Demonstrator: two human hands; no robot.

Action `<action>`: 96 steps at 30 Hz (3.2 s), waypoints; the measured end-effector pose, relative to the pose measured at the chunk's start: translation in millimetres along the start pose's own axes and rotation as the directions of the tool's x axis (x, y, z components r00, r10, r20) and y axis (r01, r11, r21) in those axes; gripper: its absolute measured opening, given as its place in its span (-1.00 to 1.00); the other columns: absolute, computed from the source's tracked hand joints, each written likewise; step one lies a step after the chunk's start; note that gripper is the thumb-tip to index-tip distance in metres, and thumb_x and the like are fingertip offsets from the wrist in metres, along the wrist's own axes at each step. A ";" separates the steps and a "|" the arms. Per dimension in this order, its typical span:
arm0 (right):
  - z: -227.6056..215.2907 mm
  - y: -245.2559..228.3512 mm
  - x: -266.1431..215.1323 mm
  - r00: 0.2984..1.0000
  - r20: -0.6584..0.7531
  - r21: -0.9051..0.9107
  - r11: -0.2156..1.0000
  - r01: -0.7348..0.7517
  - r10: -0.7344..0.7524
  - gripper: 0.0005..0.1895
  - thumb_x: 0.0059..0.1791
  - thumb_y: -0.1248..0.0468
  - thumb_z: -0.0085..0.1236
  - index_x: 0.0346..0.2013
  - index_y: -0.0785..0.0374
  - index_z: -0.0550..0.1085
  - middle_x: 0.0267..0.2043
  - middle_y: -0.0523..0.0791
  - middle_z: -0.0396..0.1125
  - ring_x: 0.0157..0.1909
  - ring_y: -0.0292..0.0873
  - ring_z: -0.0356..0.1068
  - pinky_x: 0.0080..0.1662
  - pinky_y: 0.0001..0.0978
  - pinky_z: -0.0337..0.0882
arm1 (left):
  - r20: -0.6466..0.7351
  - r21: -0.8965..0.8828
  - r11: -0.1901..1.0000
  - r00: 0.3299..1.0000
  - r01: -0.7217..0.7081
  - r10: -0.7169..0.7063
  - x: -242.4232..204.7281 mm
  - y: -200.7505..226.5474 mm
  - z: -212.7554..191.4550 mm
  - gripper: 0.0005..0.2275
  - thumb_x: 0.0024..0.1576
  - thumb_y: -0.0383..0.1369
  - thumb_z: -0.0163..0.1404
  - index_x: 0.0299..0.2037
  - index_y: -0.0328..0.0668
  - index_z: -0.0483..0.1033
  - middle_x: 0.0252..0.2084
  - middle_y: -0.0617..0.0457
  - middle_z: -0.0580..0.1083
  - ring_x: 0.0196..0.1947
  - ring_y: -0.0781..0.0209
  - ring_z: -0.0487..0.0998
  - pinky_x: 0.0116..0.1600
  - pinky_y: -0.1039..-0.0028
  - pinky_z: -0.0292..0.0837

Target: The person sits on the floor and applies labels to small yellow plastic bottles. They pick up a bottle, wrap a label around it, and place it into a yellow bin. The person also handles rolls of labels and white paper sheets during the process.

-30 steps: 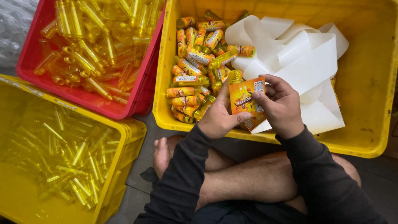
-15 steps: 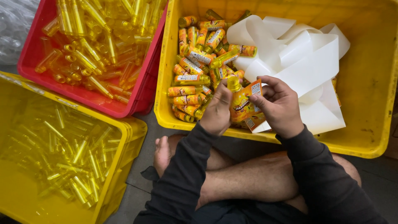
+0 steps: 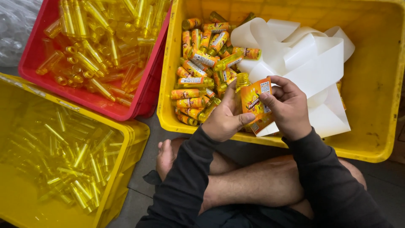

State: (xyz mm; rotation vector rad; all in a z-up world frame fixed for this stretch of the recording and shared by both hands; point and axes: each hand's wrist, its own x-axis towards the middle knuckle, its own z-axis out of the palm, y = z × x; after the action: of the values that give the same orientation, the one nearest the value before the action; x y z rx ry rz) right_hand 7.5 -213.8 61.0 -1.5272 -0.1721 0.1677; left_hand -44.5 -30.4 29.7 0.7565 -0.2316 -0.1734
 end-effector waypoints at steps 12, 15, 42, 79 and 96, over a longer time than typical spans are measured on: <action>4.0 5.0 -0.7 0.999 0.038 0.008 1.000 -0.010 0.009 -0.45 -0.01 0.36 0.30 0.25 0.39 0.35 -0.33 0.07 0.47 -0.31 -0.13 0.52 -0.22 -0.34 0.52 | -0.100 0.021 0.993 0.989 0.115 -0.112 12.2 38.2 29.6 -0.35 0.32 0.09 -0.35 0.47 -0.16 -0.18 0.45 -0.35 0.07 0.53 -0.28 -0.07 0.52 -0.24 -0.46; 8.2 -3.1 -1.6 0.999 0.034 -0.022 1.000 -0.020 0.021 -0.45 -0.02 0.36 0.32 0.24 0.38 0.36 -0.33 0.07 0.47 -0.30 -0.14 0.52 -0.19 -0.32 0.53 | -0.078 0.170 0.985 0.997 0.029 -0.016 8.4 26.5 19.9 -0.32 0.21 -0.45 0.09 0.45 -0.24 -0.12 0.40 -0.25 0.22 0.47 -0.17 0.09 0.53 -0.12 -0.21; 0.6 3.9 -1.9 0.999 0.049 0.280 0.959 -0.034 0.021 -0.38 -0.06 0.41 0.32 0.27 0.30 0.32 -0.48 -0.11 0.43 -0.41 -0.27 0.45 -0.21 -0.49 0.47 | -0.105 0.061 0.998 0.994 0.013 -0.006 4.5 -6.3 0.2 -0.55 0.02 -0.58 0.27 0.13 -0.25 0.48 -0.07 0.13 0.52 -0.06 0.32 0.59 0.10 0.44 0.58; 17.7 -17.4 -3.5 0.986 0.164 0.085 0.996 0.022 -0.035 -0.67 -0.04 0.42 0.30 0.03 0.32 0.55 -0.08 0.04 0.43 -0.03 -0.11 0.45 -0.03 -0.22 0.52 | -0.236 0.143 0.989 0.969 -0.035 0.068 14.7 30.1 -8.8 -0.76 -0.08 -0.73 0.20 -0.26 -0.40 0.45 -0.02 -0.33 0.53 -0.35 0.16 0.63 -0.46 0.60 0.59; -38.5 -53.4 -6.4 0.841 -0.387 -0.878 0.127 -0.461 0.377 0.05 -0.07 -0.44 0.04 0.49 0.17 0.14 0.14 0.25 0.26 0.02 0.49 0.46 0.00 0.35 0.45 | -0.168 0.950 0.296 0.959 0.096 0.228 22.4 38.3 29.4 -0.56 0.06 -0.43 0.11 0.20 -0.12 0.48 0.31 -0.32 0.34 0.32 -0.32 0.35 0.38 0.05 0.28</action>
State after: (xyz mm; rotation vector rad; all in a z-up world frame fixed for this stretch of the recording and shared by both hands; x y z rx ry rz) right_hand 9.6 -254.8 112.9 -2.8589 0.3366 0.5482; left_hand -28.2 -27.6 80.3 2.0112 -0.0685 0.2107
